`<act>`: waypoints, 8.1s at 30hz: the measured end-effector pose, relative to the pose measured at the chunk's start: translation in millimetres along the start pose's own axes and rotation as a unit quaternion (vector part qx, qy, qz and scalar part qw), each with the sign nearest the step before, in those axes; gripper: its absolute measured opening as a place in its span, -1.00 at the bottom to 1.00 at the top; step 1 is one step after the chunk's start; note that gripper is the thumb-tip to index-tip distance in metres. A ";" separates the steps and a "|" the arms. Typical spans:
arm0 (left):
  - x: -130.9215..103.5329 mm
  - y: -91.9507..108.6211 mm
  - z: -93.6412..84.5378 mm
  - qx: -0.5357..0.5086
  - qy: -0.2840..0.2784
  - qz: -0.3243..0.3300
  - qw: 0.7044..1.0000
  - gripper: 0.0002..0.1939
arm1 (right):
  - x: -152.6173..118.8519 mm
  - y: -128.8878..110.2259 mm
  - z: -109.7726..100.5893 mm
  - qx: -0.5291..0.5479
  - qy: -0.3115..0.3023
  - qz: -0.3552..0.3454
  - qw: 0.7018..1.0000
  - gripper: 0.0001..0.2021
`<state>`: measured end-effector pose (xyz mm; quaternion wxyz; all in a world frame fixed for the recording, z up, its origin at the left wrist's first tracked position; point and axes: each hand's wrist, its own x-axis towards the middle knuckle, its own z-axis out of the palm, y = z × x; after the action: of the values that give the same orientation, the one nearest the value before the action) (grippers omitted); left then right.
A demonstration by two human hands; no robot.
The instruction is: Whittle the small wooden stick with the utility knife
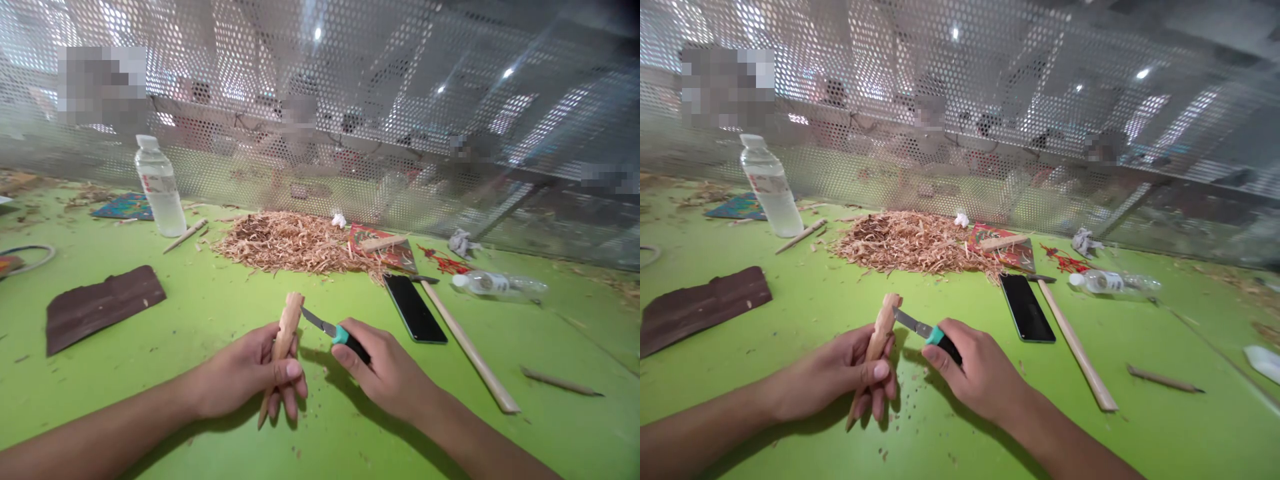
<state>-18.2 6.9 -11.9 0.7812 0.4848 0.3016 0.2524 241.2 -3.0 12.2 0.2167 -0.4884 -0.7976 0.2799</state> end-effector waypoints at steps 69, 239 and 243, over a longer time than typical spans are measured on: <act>-4.0 4.6 18.5 -0.128 -0.026 -0.048 0.990 -0.48 | -15.4 -24.7 30.0 -0.052 0.024 -0.032 0.998 -0.68; -11.6 15.4 29.5 0.091 -0.023 -0.031 0.995 -0.48 | -15.0 -33.3 9.4 0.109 -0.096 0.001 0.989 -0.57; -13.9 12.6 29.2 0.121 -0.006 -0.051 0.991 -0.49 | -15.8 -32.9 13.6 0.056 -0.075 -0.012 0.996 -0.71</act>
<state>-8.1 -15.3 12.8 0.7303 0.5613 0.3499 0.1707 217.9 -32.5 22.5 0.1866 -0.4433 -0.8008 0.3569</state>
